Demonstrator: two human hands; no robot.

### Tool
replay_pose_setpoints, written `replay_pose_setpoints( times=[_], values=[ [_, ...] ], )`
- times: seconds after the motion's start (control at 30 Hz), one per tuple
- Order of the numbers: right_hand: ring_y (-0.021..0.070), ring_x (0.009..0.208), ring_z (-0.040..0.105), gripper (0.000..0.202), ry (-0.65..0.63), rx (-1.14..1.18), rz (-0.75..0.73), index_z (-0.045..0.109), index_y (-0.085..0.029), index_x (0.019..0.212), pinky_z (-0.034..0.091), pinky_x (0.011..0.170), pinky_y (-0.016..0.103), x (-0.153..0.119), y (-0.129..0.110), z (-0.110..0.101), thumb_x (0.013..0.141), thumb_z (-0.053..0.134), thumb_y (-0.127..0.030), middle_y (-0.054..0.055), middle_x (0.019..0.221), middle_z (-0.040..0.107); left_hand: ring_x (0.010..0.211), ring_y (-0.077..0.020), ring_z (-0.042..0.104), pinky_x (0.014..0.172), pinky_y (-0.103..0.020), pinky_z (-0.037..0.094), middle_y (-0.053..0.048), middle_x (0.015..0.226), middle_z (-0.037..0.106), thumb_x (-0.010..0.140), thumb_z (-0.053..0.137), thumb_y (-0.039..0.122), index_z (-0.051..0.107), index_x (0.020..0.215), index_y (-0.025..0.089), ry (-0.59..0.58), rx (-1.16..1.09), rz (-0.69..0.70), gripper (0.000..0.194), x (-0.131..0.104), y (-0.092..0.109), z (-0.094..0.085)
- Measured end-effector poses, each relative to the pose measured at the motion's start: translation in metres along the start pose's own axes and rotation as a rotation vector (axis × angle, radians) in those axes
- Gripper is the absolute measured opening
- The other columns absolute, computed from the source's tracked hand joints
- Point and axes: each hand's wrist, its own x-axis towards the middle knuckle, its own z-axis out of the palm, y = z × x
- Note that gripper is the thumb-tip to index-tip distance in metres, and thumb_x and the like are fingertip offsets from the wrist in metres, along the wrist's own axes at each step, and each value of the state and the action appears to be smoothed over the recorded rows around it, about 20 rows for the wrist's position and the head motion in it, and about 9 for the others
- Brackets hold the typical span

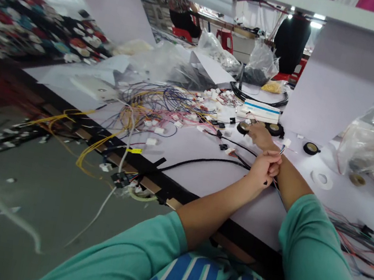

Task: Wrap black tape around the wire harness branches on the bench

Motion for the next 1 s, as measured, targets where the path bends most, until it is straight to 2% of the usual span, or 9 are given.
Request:
replay_pose_setpoints(
  times=[0.13,0.23,0.33,0.4,0.53,0.63,0.77,0.87,1.0],
  values=[
    [0.0181,0.086,0.052,0.01,0.284,0.189,0.228,0.063,-0.018,0.076,0.04,0.079,0.033,-0.019,0.015,-0.038,0.073,0.054,-0.022,0.006,0.087,0.059,0.026,0.0,0.025,0.032,-0.015,0.01,0.008,0.043,0.045,0.061,0.056,0.004,0.043,0.06,0.016,-0.06,-0.014,-0.021,0.017,-0.002,-0.002,0.0],
    [0.0169,0.079,0.051,0.005,0.408,0.324,0.463,0.058,-0.018,0.066,0.041,0.071,0.032,-0.061,0.014,-0.076,0.066,0.059,-0.023,0.005,0.084,0.058,0.026,-0.0001,0.025,0.031,-0.015,0.01,0.008,0.042,0.045,0.062,0.053,0.003,0.043,0.059,0.016,-0.056,0.002,-0.024,0.017,-0.002,-0.003,0.0],
    [0.0111,0.055,0.044,0.009,0.343,0.504,0.711,0.053,-0.019,0.068,0.036,0.054,0.026,-0.117,-0.007,-0.105,0.07,0.053,-0.028,-0.001,0.061,0.05,0.025,-0.0003,0.026,0.031,-0.015,0.01,0.007,0.041,0.045,0.062,0.051,0.002,0.043,0.058,0.016,-0.064,0.04,-0.006,0.016,-0.002,-0.003,0.0],
    [0.0084,0.048,0.036,0.017,0.296,0.529,0.778,0.047,-0.019,0.06,0.03,0.049,0.023,-0.15,-0.03,-0.115,0.07,0.052,-0.031,-0.004,0.05,0.041,0.025,-0.0006,0.026,0.032,-0.015,0.01,0.007,0.041,0.046,0.063,0.05,0.002,0.043,0.058,0.016,-0.074,0.072,0.016,0.017,-0.003,-0.004,0.001],
    [0.008,0.048,0.034,0.025,0.206,0.564,0.731,0.046,-0.019,0.059,0.028,0.048,0.023,-0.187,-0.079,-0.115,0.072,0.049,-0.039,-0.005,0.048,0.038,0.026,-0.0014,0.027,0.033,-0.016,0.01,0.007,0.04,0.046,0.064,0.049,0.003,0.045,0.058,0.016,-0.105,0.15,0.09,0.015,-0.006,-0.009,0.002],
    [0.0087,0.05,0.035,0.028,0.254,0.485,0.684,0.045,-0.019,0.057,0.029,0.05,0.023,-0.191,-0.102,-0.11,0.074,0.047,-0.042,-0.004,0.05,0.038,0.028,-0.0015,0.027,0.034,-0.017,0.011,0.009,0.039,0.043,0.064,0.051,0.005,0.046,0.058,0.017,-0.105,0.21,0.141,0.014,-0.009,-0.014,0.003],
    [0.011,0.055,0.044,0.024,0.357,0.401,0.663,0.055,-0.019,0.064,0.033,0.053,0.024,-0.19,-0.112,-0.108,0.073,0.049,-0.041,-0.002,0.055,0.048,0.032,-0.0017,0.026,0.038,-0.017,0.016,0.01,0.038,0.037,0.062,0.051,0.005,0.048,0.057,0.016,-0.097,0.294,0.213,0.013,-0.014,-0.018,0.004],
    [0.0125,0.058,0.048,0.024,0.38,0.38,0.646,0.059,-0.02,0.067,0.035,0.055,0.024,-0.19,-0.113,-0.107,0.073,0.05,-0.041,-0.001,0.059,0.055,0.036,-0.0028,0.028,0.041,-0.018,0.019,0.009,0.041,0.037,0.061,0.05,0.006,0.05,0.057,0.017,-0.123,0.345,0.248,0.012,-0.017,-0.021,0.004],
    [0.0129,0.059,0.05,0.025,0.387,0.324,0.642,0.06,-0.02,0.067,0.036,0.056,0.024,-0.193,-0.116,-0.107,0.075,0.049,-0.041,0.0,0.061,0.057,0.037,-0.0049,0.028,0.041,-0.019,0.019,0.008,0.039,0.034,0.06,0.045,0.009,0.055,0.06,0.017,-0.194,0.393,0.26,0.013,-0.019,-0.024,0.001]
  ],
)
